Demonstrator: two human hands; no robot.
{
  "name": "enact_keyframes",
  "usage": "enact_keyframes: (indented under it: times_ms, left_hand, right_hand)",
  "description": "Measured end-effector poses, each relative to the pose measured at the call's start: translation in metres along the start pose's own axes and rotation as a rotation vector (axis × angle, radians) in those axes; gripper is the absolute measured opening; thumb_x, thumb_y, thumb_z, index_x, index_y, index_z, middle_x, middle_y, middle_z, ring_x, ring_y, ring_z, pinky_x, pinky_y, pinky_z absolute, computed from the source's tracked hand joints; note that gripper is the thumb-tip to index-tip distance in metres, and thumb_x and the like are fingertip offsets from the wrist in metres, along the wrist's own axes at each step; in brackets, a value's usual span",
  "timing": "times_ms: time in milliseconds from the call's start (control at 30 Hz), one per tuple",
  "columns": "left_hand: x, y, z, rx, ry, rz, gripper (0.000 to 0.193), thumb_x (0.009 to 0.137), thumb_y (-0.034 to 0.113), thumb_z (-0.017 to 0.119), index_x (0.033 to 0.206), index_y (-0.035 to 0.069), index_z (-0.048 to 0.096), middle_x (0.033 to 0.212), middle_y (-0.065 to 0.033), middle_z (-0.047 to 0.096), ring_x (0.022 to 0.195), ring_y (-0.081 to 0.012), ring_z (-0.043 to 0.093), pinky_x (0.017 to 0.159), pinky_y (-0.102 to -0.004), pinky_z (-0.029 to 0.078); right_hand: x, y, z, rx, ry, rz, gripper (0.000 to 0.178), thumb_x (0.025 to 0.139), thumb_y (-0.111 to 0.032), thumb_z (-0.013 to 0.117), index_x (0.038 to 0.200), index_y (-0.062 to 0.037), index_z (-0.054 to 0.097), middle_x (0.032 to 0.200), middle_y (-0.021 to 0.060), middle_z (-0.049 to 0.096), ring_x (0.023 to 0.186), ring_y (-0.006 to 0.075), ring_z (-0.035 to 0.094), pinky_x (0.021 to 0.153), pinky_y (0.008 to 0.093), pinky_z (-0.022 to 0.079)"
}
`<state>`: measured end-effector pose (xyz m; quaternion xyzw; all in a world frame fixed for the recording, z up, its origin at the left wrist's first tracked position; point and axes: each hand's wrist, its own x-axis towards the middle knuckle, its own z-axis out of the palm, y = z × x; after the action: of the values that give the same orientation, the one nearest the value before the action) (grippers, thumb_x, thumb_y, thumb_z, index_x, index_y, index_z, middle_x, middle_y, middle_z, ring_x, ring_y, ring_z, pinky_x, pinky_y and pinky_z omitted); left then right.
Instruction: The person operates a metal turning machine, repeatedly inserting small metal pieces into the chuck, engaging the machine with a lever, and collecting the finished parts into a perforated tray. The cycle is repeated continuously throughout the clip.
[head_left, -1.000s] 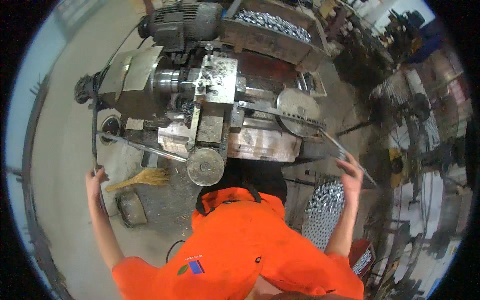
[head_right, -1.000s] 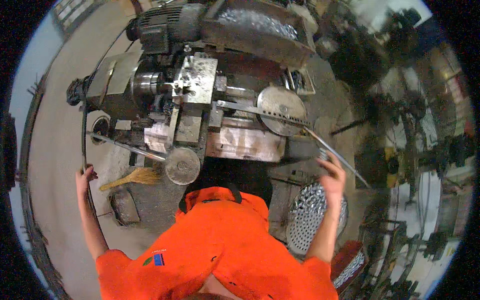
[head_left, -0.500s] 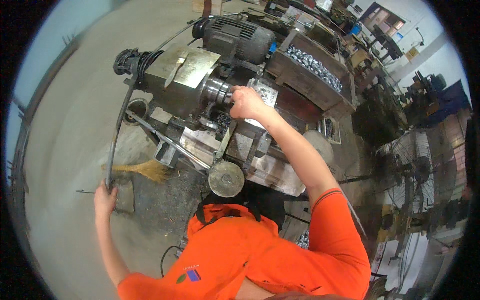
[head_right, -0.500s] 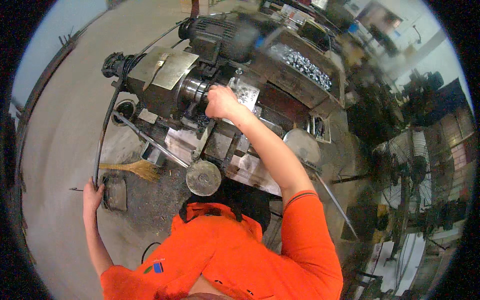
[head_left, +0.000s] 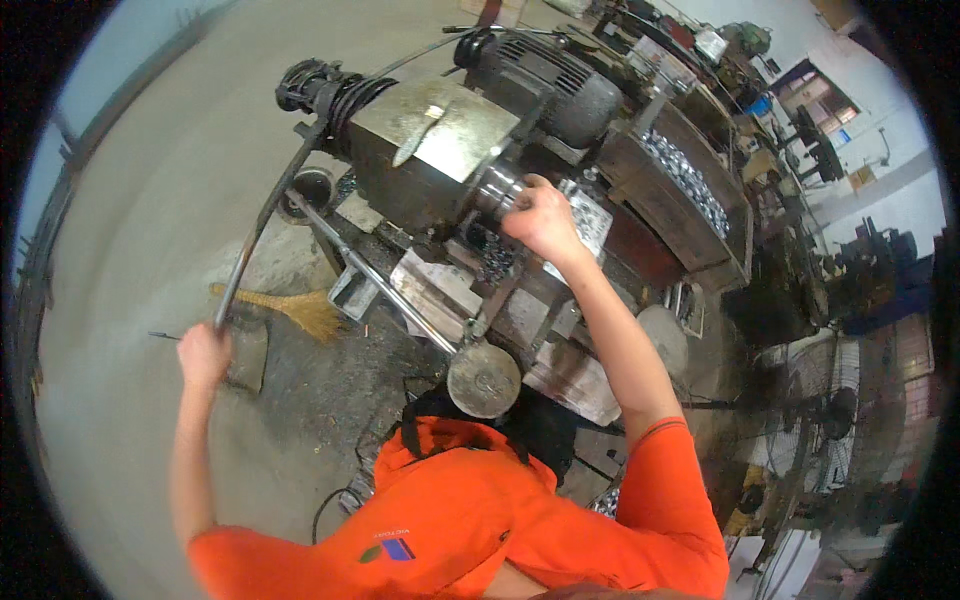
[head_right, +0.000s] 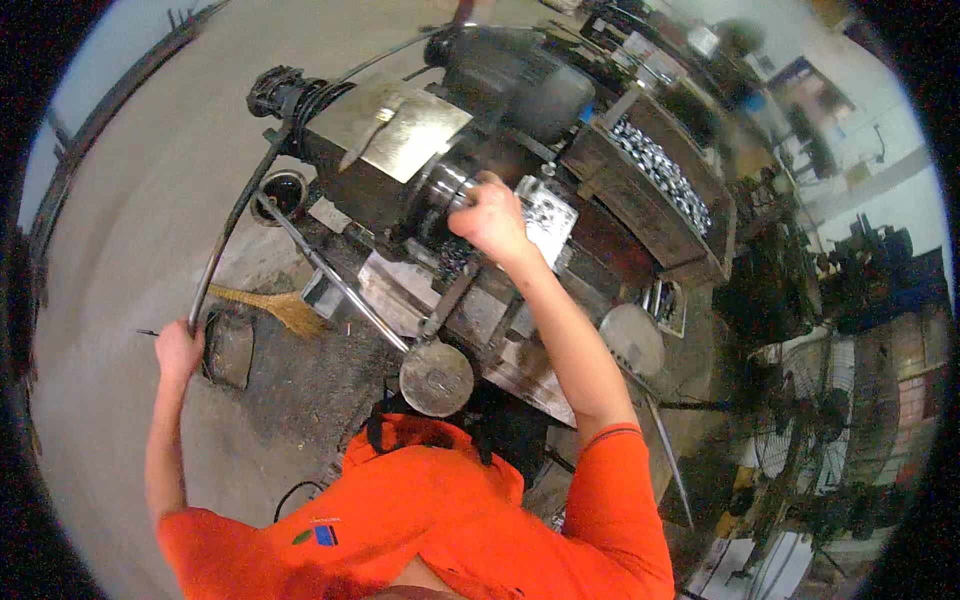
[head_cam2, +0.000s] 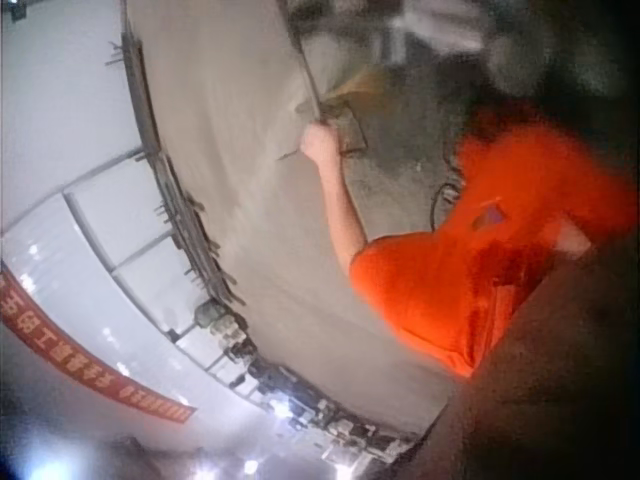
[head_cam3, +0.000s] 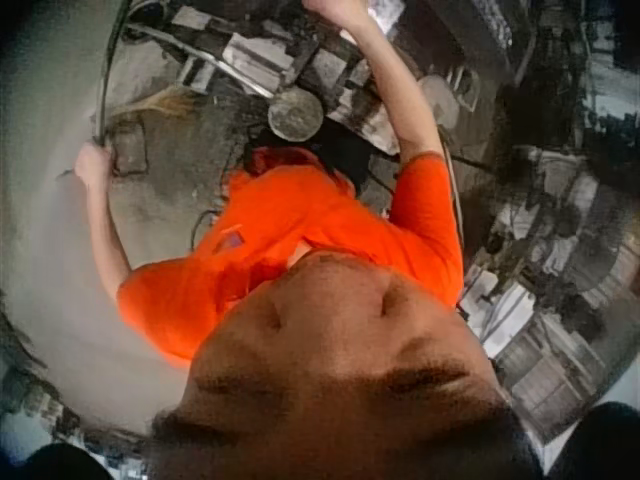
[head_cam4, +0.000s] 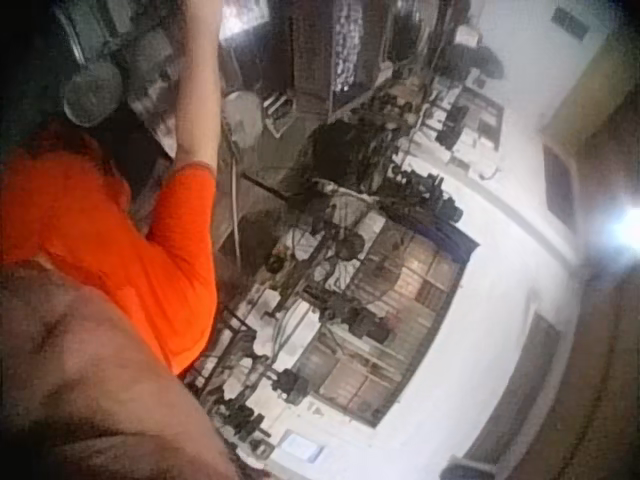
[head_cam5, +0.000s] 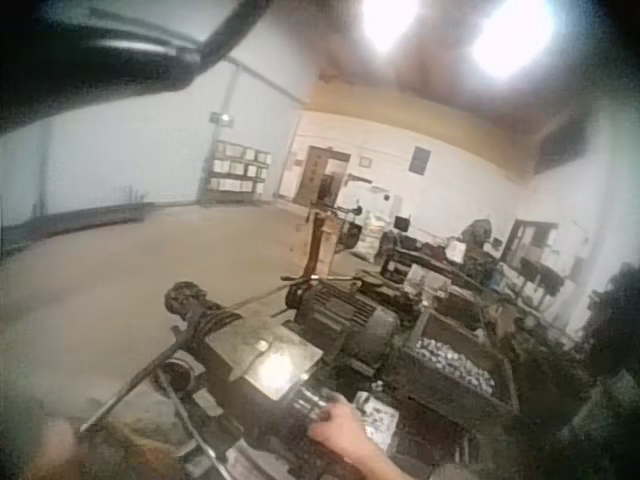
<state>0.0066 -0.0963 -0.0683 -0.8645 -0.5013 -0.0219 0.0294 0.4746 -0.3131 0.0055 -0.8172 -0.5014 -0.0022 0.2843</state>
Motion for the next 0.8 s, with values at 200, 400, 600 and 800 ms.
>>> enact_keyframes:
  times_ms: [200, 400, 600, 800]
  left_hand:
    - [0.114, -0.136, 0.009, 0.333, 0.275, 0.145, 0.014, 0.065, 0.012, 0.063, 0.073, 0.007, 0.053, 0.071, -0.0124, 0.06, 0.066, -0.028, 0.061, 0.061, -0.0401, 0.047]
    - [0.136, -0.126, 0.012, 0.32, 0.132, 0.007, 0.017, 0.073, 0.016, 0.059, 0.084, 0.004, 0.055, 0.078, -0.0149, 0.062, 0.074, -0.0313, 0.061, 0.066, -0.041, 0.048]
    - [0.11, -0.03, 0.044, -0.376, 0.756, 0.139, 0.031, 0.08, 0.019, 0.06, 0.107, 0.004, 0.06, 0.09, -0.0153, 0.065, 0.084, -0.0289, 0.062, 0.073, -0.0364, 0.048]
    - [0.066, 0.134, 0.162, -0.669, -0.293, 0.217, 0.045, 0.072, 0.03, 0.069, 0.1, -0.003, 0.058, 0.086, -0.0219, 0.063, 0.082, -0.0309, 0.063, 0.069, -0.0406, 0.047]
  right_hand:
    - [0.004, -0.009, -0.004, -0.004, -0.039, 0.104, 0.023, 0.055, -0.023, 0.06, 0.065, -0.0021, 0.063, 0.117, 0.0248, 0.053, 0.104, 0.0392, 0.054, 0.088, 0.0377, 0.045]
    - [-0.007, -0.01, -0.014, 0.02, -0.01, 0.113, 0.021, 0.054, -0.022, 0.06, 0.065, -0.0047, 0.064, 0.121, 0.0269, 0.05, 0.104, 0.0412, 0.053, 0.088, 0.0383, 0.044]
    - [-0.089, -0.002, -0.051, 0.219, 0.315, -0.115, 0.021, 0.054, -0.011, 0.063, 0.074, -0.0056, 0.06, 0.118, 0.0192, 0.052, 0.099, 0.0341, 0.056, 0.082, 0.0355, 0.046]
    - [-0.226, 0.04, -0.096, 0.097, 0.297, 0.345, 0.022, 0.054, -0.003, 0.057, 0.075, -0.0036, 0.064, 0.115, 0.0145, 0.057, 0.094, 0.0243, 0.06, 0.082, 0.0307, 0.046]
